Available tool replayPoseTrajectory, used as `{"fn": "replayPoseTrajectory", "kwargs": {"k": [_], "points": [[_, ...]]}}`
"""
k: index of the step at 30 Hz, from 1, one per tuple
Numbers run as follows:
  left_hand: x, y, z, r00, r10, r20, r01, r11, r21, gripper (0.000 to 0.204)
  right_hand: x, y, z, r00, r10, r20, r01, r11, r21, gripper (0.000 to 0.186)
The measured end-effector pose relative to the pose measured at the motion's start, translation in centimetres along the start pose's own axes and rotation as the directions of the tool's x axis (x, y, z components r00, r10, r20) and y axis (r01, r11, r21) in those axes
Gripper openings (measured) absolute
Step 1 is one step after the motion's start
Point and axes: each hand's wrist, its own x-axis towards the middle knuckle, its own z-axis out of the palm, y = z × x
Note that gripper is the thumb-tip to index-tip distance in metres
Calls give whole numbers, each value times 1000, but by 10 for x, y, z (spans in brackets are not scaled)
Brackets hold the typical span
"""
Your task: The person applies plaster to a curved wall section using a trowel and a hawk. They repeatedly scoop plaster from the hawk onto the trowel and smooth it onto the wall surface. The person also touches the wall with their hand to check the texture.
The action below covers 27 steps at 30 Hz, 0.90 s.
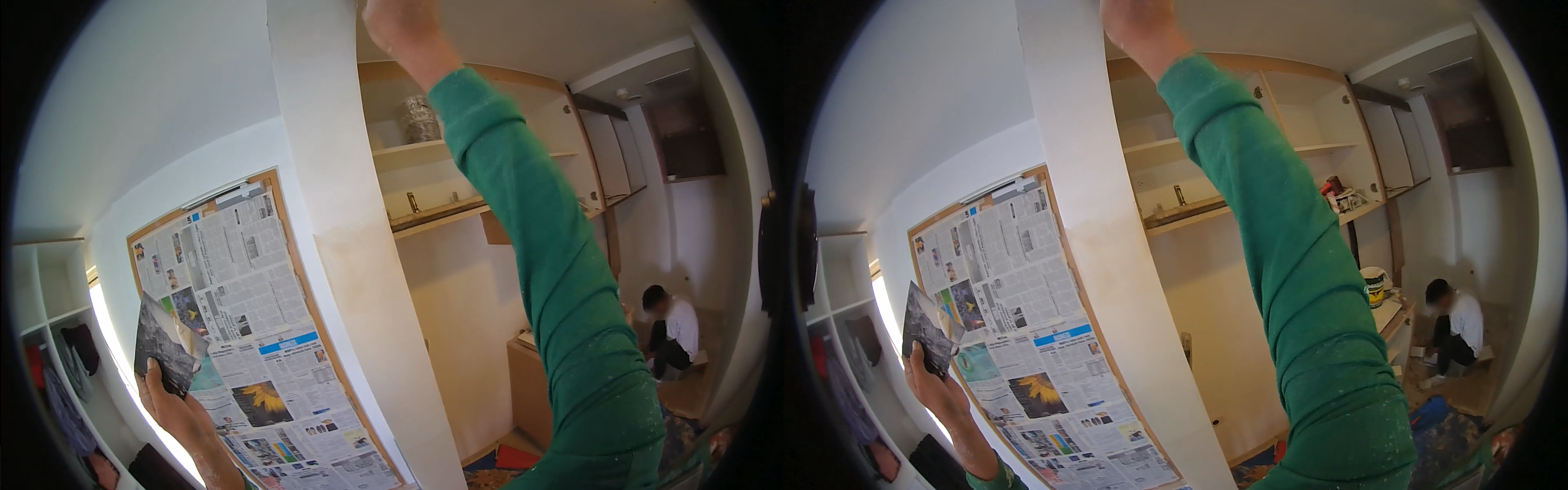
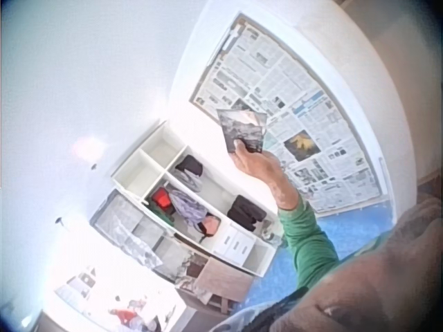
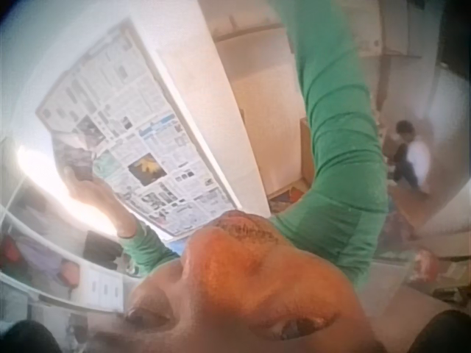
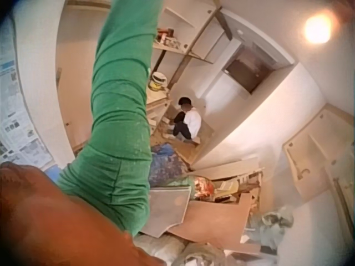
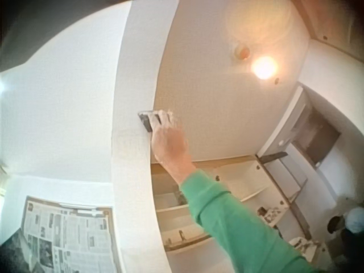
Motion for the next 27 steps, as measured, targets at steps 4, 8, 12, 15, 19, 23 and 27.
{"fn": "replayPoseTrajectory", "kwargs": {"k": [4, 8, 12, 15, 19, 23, 27], "points": [[-19, -8, 24, 993, -84, -81, 83, 996, -5, 46, -73, -11, 15, 989, -36, 146, 28, 998, 57, 43], [-31, -16, 54, 993, -111, 51, 116, 987, -107, 39, -117, -21, -8, 966, -23, 259, 2, 996, 85, 40], [-45, -21, 113, 947, -123, 296, 211, 933, -290, 31, -124, -28, -55, 940, 34, 339, -129, 957, 261, 40], [-52, -13, 160, 910, -179, 373, 309, 894, -325, 32, -128, -61, -111, 938, 94, 333, -305, 680, 667, 49], [-75, -13, 216, 851, -301, 430, 488, 756, -437, 30, -156, -96, -173, 925, 28, 378, -342, 492, 801, 56], [-85, 4, 223, 851, -272, 449, 454, 811, -369, 20, -184, -96, -191, 856, 19, 517, -439, 556, 706, 55], [-64, 24, 205, 871, -239, 430, 378, 884, -275, 29, -180, -67, -182, 787, 47, 615, -550, 507, 664, 36]]}}
